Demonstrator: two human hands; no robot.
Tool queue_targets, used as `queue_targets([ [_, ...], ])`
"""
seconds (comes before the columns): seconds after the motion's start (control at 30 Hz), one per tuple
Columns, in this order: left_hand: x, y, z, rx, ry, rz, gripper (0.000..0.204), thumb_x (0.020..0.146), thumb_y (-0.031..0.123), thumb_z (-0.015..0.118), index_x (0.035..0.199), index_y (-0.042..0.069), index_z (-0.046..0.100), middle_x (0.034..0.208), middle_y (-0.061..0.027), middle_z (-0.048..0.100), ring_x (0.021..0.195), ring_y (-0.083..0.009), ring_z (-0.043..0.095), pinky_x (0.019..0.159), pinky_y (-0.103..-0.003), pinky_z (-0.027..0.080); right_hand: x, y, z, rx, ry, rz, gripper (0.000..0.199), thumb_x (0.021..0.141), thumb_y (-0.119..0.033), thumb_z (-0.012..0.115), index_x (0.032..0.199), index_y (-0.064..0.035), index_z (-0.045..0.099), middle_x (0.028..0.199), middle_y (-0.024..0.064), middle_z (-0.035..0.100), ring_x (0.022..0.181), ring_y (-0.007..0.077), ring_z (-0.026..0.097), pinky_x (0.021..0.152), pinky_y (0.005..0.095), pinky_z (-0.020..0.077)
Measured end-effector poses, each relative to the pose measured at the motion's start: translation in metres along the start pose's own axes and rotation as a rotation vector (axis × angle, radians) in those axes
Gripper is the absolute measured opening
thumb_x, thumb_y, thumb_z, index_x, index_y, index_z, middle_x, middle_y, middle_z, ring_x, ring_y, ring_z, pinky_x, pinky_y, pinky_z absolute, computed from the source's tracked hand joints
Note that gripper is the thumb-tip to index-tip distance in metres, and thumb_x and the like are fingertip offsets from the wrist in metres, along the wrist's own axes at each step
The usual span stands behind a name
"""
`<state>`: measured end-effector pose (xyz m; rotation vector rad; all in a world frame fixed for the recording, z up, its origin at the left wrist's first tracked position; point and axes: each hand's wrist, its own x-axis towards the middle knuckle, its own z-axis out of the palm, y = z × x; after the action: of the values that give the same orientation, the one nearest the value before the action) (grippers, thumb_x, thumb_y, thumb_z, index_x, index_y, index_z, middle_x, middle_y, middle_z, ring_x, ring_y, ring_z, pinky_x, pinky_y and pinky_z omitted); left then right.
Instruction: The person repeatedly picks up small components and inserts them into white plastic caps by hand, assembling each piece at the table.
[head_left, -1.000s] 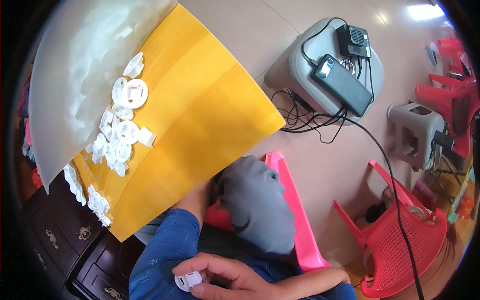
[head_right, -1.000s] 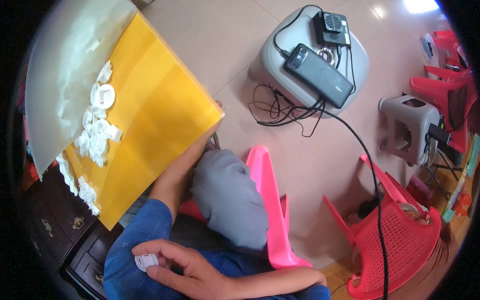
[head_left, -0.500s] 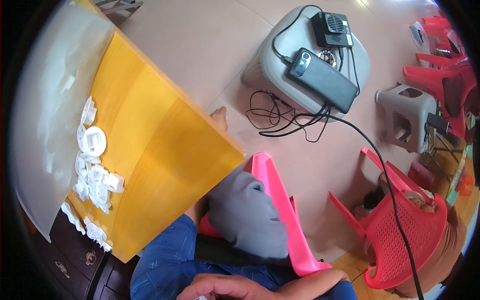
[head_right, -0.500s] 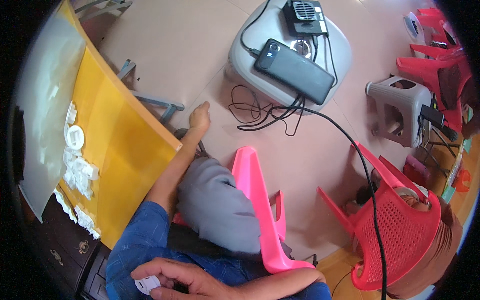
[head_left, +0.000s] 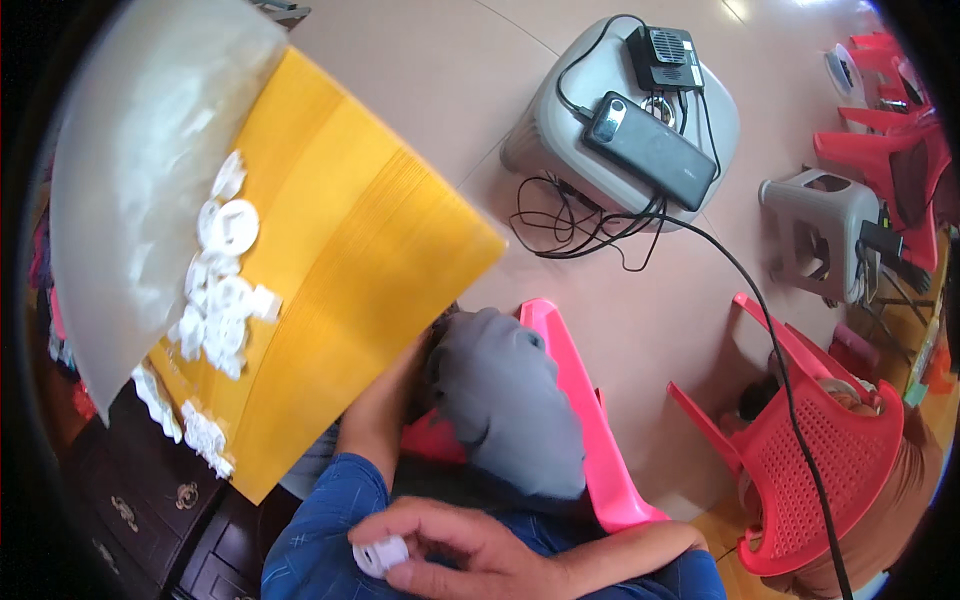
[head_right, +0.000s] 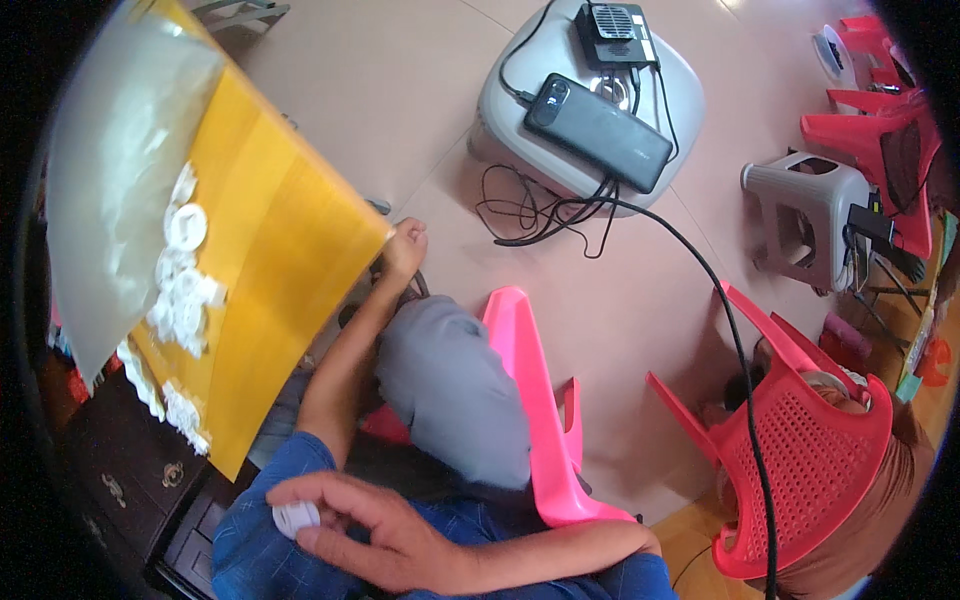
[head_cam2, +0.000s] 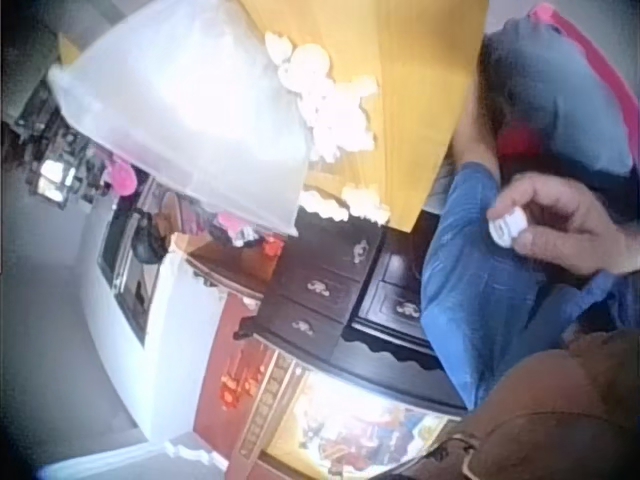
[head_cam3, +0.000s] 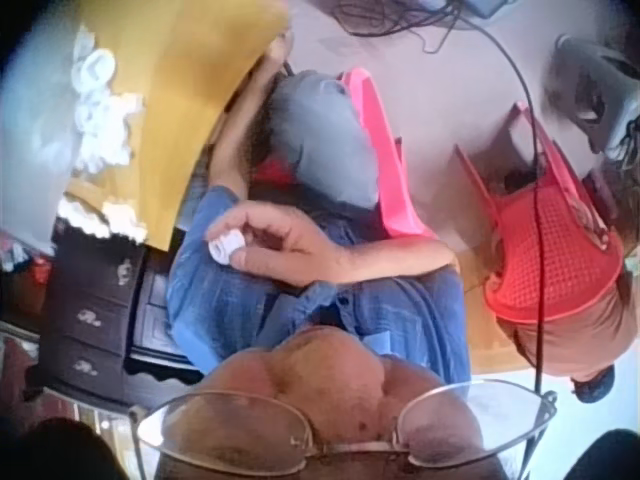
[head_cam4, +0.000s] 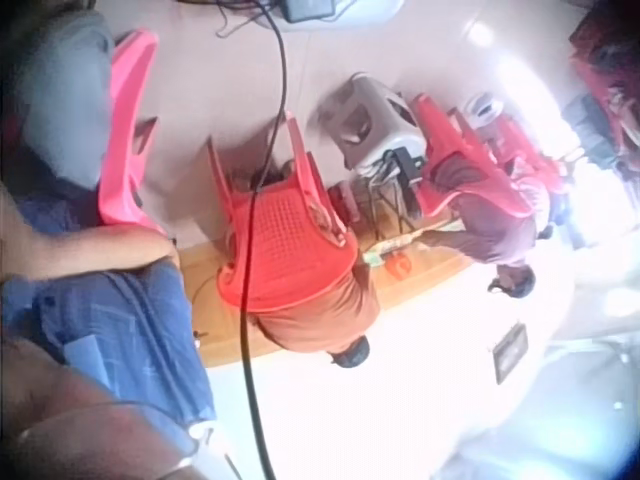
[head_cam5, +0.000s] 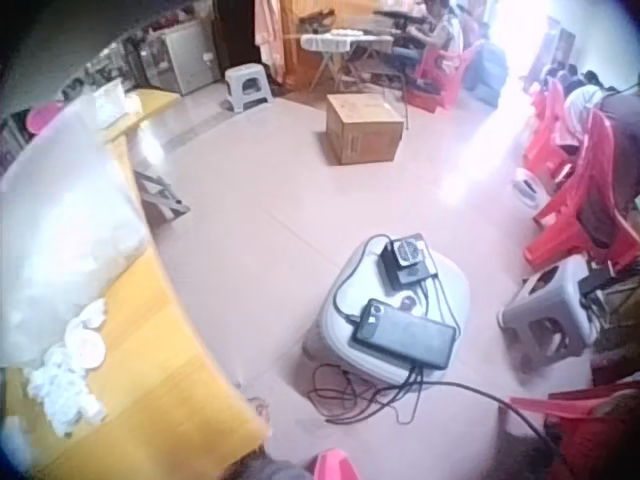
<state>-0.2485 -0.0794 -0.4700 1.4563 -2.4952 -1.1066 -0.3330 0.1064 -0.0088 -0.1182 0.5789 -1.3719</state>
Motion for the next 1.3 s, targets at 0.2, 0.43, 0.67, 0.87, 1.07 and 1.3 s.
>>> queue_targets([
  [0.2,-0.067,0.025,-0.079,-0.236,0.163,-0.193,0.010,0.086,0.007,0.074,0.094,0.000,0.073,0.082,-0.0074,0.074,0.082,-0.0156,0.073,0.076,-0.031,0.058,-0.004,0.012,0.005,-0.087,-0.007,0.010,0.035,0.104,-0.011,0.061,0.138,-0.0059,0.057,0.108,-0.0018,0.062,0.091,0.0057,0.054,0.079,0.0219,0.0453],
  [0.43,-0.192,0.070,-0.168,-0.733,0.100,-0.176,0.017,0.091,0.020,0.077,0.102,0.008,0.069,0.094,0.0013,0.066,0.095,-0.0089,0.061,0.083,-0.028,0.051,0.008,0.032,-0.001,-0.375,-0.091,-0.179,0.031,0.104,-0.005,0.060,0.134,-0.0028,0.057,0.120,-0.0002,0.061,0.110,0.0066,0.058,0.097,0.0247,0.0483],
  [0.67,-0.288,0.103,-0.170,-0.495,0.397,-0.185,0.014,0.088,0.016,0.076,0.096,0.004,0.074,0.087,-0.0056,0.077,0.079,-0.0144,0.071,0.070,-0.034,0.057,0.005,0.045,0.006,-0.477,-0.131,-0.107,0.030,0.101,-0.005,0.062,0.131,-0.0032,0.061,0.106,-0.0007,0.064,0.096,0.0061,0.059,0.087,0.0227,0.0493],
  [0.87,-0.308,0.125,-0.178,-0.515,0.404,-0.162,0.011,0.087,0.012,0.077,0.092,0.004,0.072,0.080,-0.0053,0.073,0.074,-0.0115,0.066,0.069,-0.029,0.054,0.000,0.053,0.010,-0.539,-0.195,-0.048,0.031,0.102,-0.008,0.063,0.133,-0.0042,0.060,0.106,-0.0008,0.065,0.092,0.0060,0.060,0.079,0.0224,0.0497],
  [1.07,-0.319,0.131,-0.197,-0.701,0.445,-0.162,0.007,0.090,0.009,0.076,0.094,0.005,0.072,0.080,-0.0040,0.072,0.072,-0.0102,0.066,0.068,-0.028,0.054,0.000,0.049,0.010,-0.625,-0.194,-0.054,0.030,0.103,-0.006,0.061,0.132,-0.0028,0.058,0.107,-0.0001,0.064,0.091,0.0071,0.060,0.082,0.0246,0.0514],
  [1.3,-0.354,0.146,-0.249,-0.950,0.530,-0.055,0.007,0.095,0.006,0.073,0.098,0.001,0.071,0.086,0.0003,0.071,0.075,-0.0063,0.064,0.070,-0.023,0.053,0.002,0.055,0.007,-0.703,-0.158,-0.138,0.036,0.100,-0.004,0.064,0.135,0.0012,0.059,0.108,0.0008,0.067,0.093,0.0075,0.062,0.087,0.0245,0.0516],
])
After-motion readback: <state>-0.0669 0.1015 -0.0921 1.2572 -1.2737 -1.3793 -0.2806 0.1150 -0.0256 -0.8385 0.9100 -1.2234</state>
